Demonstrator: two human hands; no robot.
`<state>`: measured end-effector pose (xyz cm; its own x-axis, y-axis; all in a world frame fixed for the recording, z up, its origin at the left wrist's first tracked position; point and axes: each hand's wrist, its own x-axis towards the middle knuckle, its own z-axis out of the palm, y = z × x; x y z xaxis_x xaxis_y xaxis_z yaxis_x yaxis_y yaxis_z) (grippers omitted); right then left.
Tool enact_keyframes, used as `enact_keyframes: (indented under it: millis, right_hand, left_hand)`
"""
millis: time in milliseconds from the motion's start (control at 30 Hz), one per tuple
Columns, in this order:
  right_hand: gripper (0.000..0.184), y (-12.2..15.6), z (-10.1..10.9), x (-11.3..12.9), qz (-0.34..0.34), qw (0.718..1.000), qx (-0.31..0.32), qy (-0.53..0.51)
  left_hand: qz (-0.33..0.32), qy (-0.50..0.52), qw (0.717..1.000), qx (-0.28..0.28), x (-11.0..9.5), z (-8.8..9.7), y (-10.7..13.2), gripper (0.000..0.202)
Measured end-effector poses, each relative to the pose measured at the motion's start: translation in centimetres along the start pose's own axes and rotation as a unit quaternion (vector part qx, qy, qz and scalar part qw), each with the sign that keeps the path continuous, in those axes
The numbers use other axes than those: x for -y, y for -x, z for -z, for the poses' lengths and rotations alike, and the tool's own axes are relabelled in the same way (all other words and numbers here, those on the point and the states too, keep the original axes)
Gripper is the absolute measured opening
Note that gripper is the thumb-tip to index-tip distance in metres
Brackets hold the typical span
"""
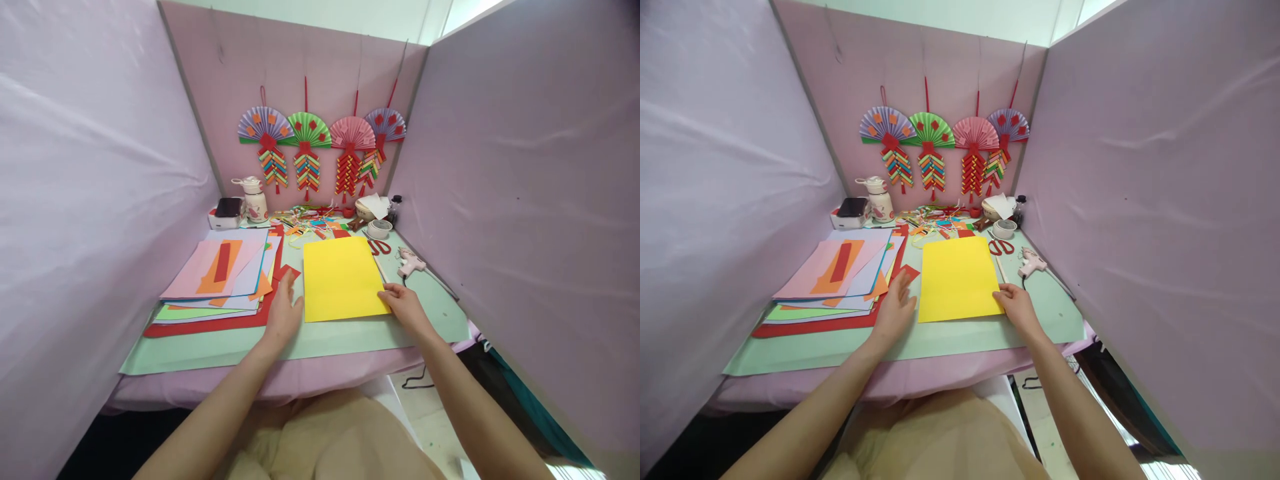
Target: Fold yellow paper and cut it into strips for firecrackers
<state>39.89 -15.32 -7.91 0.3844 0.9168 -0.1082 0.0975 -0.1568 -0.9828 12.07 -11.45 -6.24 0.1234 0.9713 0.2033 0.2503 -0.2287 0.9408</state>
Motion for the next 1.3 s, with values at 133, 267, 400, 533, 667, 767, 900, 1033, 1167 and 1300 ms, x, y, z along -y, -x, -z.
enact_keyframes:
  millis: [133, 267, 400, 533, 667, 767, 900, 1033, 1167, 1300]
  right_hand:
    - [0.025, -0.4, 0.1, -0.4, -0.005, 1.0, 0.002, 0.031]
    - [0.023, -0.5, 0.1, -0.3, -0.019, 0.999, 0.022, 0.041]
    - [0.028, -0.5, 0.0, 0.1, -0.043, 0.997, 0.015, 0.069]
    - [0.031, -0.4, -0.3, 0.7, -0.059, 0.995, 0.018, 0.077]
    - [0.031, -0.4, -0.5, 0.6, -0.042, 0.997, 0.035, 0.057]
    - [0.034, -0.4, -0.3, 0.1, -0.01, 0.999, 0.037, -0.009]
    - [0.041, -0.4, -0.1, -0.5, 0.021, 0.993, 0.03, -0.11]
    - [0.04, -0.4, -0.6, -0.4, 0.03, 0.988, 0.054, -0.14]
    - [0.036, -0.5, -1.5, -0.1, 0.037, 0.984, 0.074, -0.158]
    - [0.039, -0.7, -1.7, -0.1, 0.02, 0.985, 0.079, -0.155]
  left_hand:
    - [-0.162, -0.31, 0.926, 0.145, -0.5, -2.3, 3.3, 0.06]
    - [-0.124, -0.451, 0.858, 0.213, -0.7, -4.7, 5.7, 0.089]
    - [-0.132, -0.49, 0.836, 0.208, 0.1, -5.4, 5.9, 0.099]
    - [-0.127, -0.455, 0.859, 0.198, 0.6, -5.5, 5.8, 0.1]
    - [-0.119, -0.338, 0.914, 0.19, 0.3, -5.2, 6.3, 0.096]
    - [-0.133, -0.231, 0.957, 0.115, -0.2, -4.1, 6.1, 0.086]
    - [-0.032, -0.003, 0.999, -0.043, -1.0, -1.4, 3.4, 0.101]
    - [0.154, 0.295, 0.921, 0.205, -0.9, 0.5, -0.6, 0.082]
    - [0.215, 0.316, 0.89, 0.248, 0.0, 0.4, -2.1, 0.061]
    - [0.211, 0.321, 0.9, 0.207, 0.6, 0.0, -1.7, 0.05]
